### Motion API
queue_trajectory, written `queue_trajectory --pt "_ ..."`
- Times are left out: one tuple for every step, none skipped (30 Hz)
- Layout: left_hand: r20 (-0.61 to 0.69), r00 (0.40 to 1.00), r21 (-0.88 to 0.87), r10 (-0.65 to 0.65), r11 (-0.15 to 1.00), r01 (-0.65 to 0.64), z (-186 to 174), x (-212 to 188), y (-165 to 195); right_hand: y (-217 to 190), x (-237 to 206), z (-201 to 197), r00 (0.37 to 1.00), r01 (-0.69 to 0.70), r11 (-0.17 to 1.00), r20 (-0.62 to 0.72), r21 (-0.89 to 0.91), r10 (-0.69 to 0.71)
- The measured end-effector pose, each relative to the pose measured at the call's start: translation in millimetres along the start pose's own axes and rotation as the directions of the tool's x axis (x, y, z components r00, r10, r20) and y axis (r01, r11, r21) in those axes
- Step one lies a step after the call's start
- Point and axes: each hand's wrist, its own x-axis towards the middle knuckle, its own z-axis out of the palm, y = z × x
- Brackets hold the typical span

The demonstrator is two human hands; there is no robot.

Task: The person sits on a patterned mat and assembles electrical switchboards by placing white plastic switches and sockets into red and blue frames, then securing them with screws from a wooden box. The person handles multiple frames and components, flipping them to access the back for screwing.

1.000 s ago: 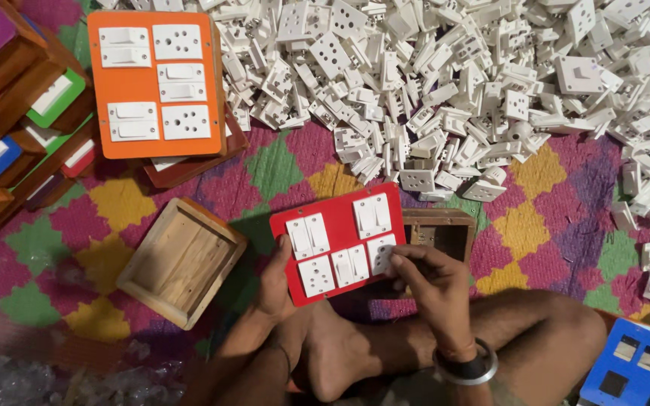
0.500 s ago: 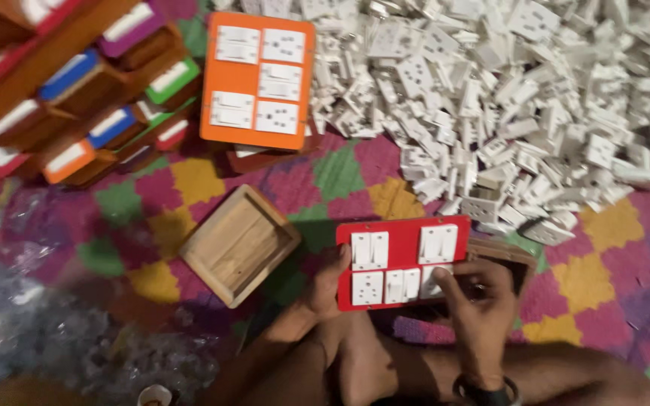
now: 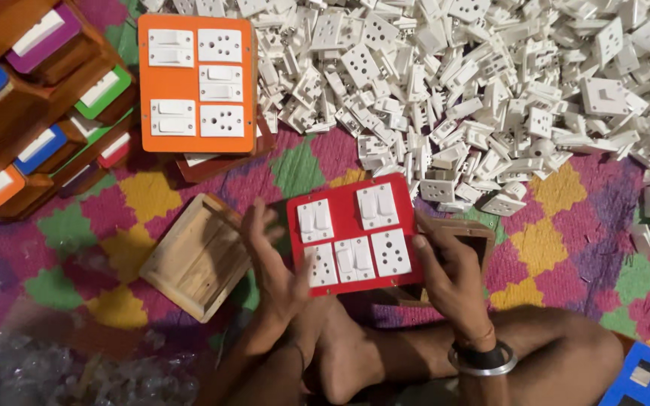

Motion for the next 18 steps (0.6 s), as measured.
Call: queue_trajectory --pt "0.050 0.960 0.268 0.275 0.922 -0.278 -5.9 1.9 8.6 -8.9 0.5 -0.5 0.999 0.029 0.998 0.016 -0.053 -0.028" --pt "0.290 0.891 0.243 0.351 0.873 -0.423 -9.8 9.4 12.9 -18.8 3.6 0.2 0.998 0.065 0.992 0.029 -0.106 -0.062" --pt "0.508 0.763 0.185 0.400 0.814 -0.550 -14.4 17.1 17.0 -29.5 6.1 1.8 0.995 0.098 0.982 0.047 -0.162 -0.092" --pt "0.691 0.593 0.104 0.413 0.756 -0.647 -19.8 20.4 22.4 -40.4 6.1 2.2 0.994 0.092 0.980 0.069 -0.175 -0.081" --pt "0.714 0.565 0.067 0.413 0.763 -0.643 -24.6 25.5 26.3 -51.7 7.8 2.1 0.993 0.085 0.979 0.098 -0.187 -0.067" --pt "0.735 0.534 0.031 0.417 0.766 -0.642 -28.2 30.5 29.4 -62.4 10.5 3.4 0.991 0.083 0.977 0.124 -0.198 -0.059" --pt "0.754 0.497 -0.009 0.430 0.763 -0.646 -31.2 36.0 31.4 -73.0 13.2 5.5 0.985 0.061 0.993 0.166 -0.102 -0.044" --pt "0.728 0.529 -0.032 0.435 0.793 -0.608 -34.3 40.1 33.3 -83.5 15.8 6.5 0.977 0.034 0.999 0.209 -0.008 -0.032" --pt "0.705 0.560 -0.056 0.435 0.821 -0.568 -37.5 43.0 34.7 -94.0 18.1 8.0 0.967 0.000 0.996 0.254 0.087 -0.022" --pt "0.681 0.590 -0.083 0.433 0.847 -0.526 -40.1 45.8 35.3 -105.0 19.2 10.2 0.968 -0.103 0.984 0.241 0.144 0.066" --pt "0.624 0.631 -0.147 0.461 0.862 -0.484 -42.1 47.2 35.2 -115.9 21.3 13.6 0.960 -0.202 0.958 0.234 0.202 0.153" --pt "0.566 0.671 -0.211 0.479 0.871 -0.443 -43.6 46.6 35.2 -126.9 23.5 18.1 0.942 -0.300 0.917 0.236 0.262 0.240" --pt "0.506 0.712 -0.276 0.486 0.874 -0.400 -45.3 44.3 34.5 -138.2 26.1 22.7 0.952 -0.236 0.943 0.253 0.235 0.175" --pt "0.525 0.771 -0.397 0.360 0.905 -0.152 -47.7 39.5 33.8 -149.8 28.9 24.7 0.956 -0.170 0.963 0.271 0.208 0.111" --pt "0.562 0.796 -0.496 0.227 0.862 0.105 -49.1 33.5 32.3 -160.1 31.2 27.3 0.956 -0.103 0.978 0.289 0.181 0.047" --pt "0.614 0.783 -0.565 0.096 0.747 0.351 -49.9 25.5 30.4 -167.6 33.6 33.5 0.956 -0.089 0.987 0.289 0.137 0.046" --pt "0.594 0.802 -0.708 0.062 0.514 0.484 -48.8 16.6 28.1 -172.1 36.2 39.4 0.957 -0.075 0.993 0.287 0.094 0.045" --pt "0.588 0.807 -0.782 0.048 0.290 0.552 -45.8 10.3 23.0 -174.1 37.7 42.7 0.959 -0.058 0.997 0.281 0.050 0.042"
